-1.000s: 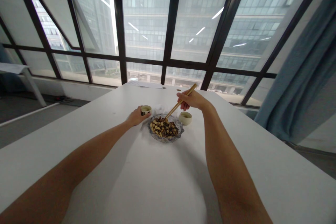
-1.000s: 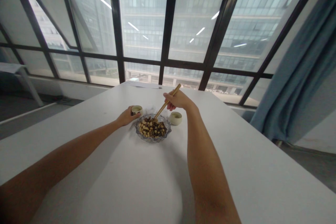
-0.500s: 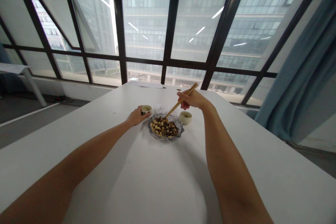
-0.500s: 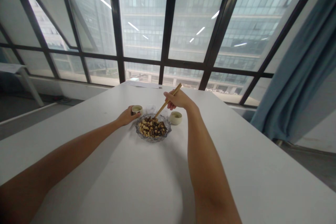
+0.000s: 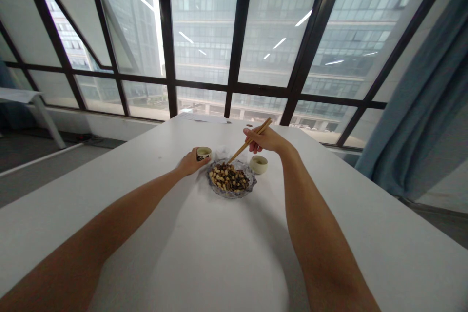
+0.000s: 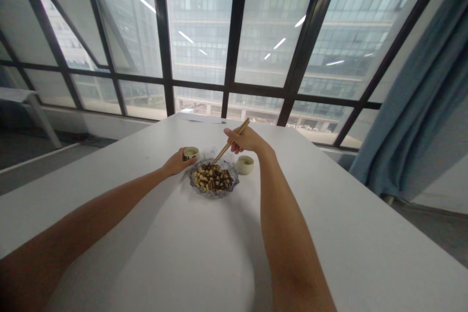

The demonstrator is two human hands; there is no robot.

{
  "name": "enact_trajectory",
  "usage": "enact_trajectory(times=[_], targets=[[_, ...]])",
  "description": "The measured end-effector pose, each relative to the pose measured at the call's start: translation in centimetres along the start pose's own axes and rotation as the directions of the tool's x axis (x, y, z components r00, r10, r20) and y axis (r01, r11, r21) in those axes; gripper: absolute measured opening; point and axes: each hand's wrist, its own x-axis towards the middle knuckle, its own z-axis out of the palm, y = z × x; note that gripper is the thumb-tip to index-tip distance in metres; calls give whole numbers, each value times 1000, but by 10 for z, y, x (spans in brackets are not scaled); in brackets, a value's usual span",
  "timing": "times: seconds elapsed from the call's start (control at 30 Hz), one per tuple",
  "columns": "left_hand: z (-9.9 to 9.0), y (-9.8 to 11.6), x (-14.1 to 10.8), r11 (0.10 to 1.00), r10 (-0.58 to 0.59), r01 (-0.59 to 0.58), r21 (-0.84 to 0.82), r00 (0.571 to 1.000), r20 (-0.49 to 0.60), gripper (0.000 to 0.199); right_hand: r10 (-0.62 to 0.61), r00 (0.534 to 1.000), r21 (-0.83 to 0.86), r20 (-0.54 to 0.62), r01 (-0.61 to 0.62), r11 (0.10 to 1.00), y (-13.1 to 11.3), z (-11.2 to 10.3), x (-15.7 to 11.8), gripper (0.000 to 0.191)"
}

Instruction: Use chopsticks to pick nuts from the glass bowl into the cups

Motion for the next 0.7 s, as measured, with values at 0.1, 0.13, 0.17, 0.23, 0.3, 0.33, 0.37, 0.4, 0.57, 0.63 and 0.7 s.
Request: enact_trajectory(times=[0.1, 0.13, 0.17, 0.23, 0.3, 0.33, 0.37, 0.4, 0.57, 0.63, 0.7], targets=[[0, 1, 0, 1000, -1, 1, -16, 1000, 2, 77, 8, 1000, 6, 3, -8, 1000, 1, 3, 2, 50], [0, 2, 0, 1000, -3, 3, -18, 1000, 3, 78, 17, 1000, 5, 7, -17, 1000, 2, 5, 3, 50], [-1, 2, 0, 1000, -6, 6, -17, 1000, 4, 79, 23, 1000, 4, 11, -23, 1000, 2, 7, 4, 49], [-1, 3, 0, 1000, -12, 12, -7, 1000, 4, 79, 27, 999, 3, 24, -27, 1000, 3, 10, 5, 50], [-1, 3, 1, 1000, -16, 16, 4, 1000, 3, 79, 19, 999, 10, 35, -20, 1000, 3, 12, 6, 50], [-1, 2, 1, 1000, -16, 16, 5, 1000, 2, 79, 16, 999, 14, 39, -16, 1000, 4, 12, 7, 49], [-1, 2, 1, 1000, -13, 13, 3, 1000, 2, 79, 13, 999, 17, 43, -14, 1000, 4, 13, 7, 48], [-1, 2, 1, 1000, -10, 10, -1, 1000, 2, 79, 11, 999, 19, 48, -12, 1000, 5, 13, 7, 47], [-1, -1, 1, 1000, -14, 14, -12, 1000, 0, 76, 8, 999, 27, 43, -9, 1000, 6, 10, 7, 44], [0, -1, 1, 1000, -9, 9, -10, 1000, -4, 75, 15, 1000, 33, 27, -16, 999, 6, 6, 5, 44], [0, -2, 1, 1000, -1, 1, -7, 1000, -10, 74, 16, 1000, 44, 3, -16, 999, 5, 1, 2, 44]])
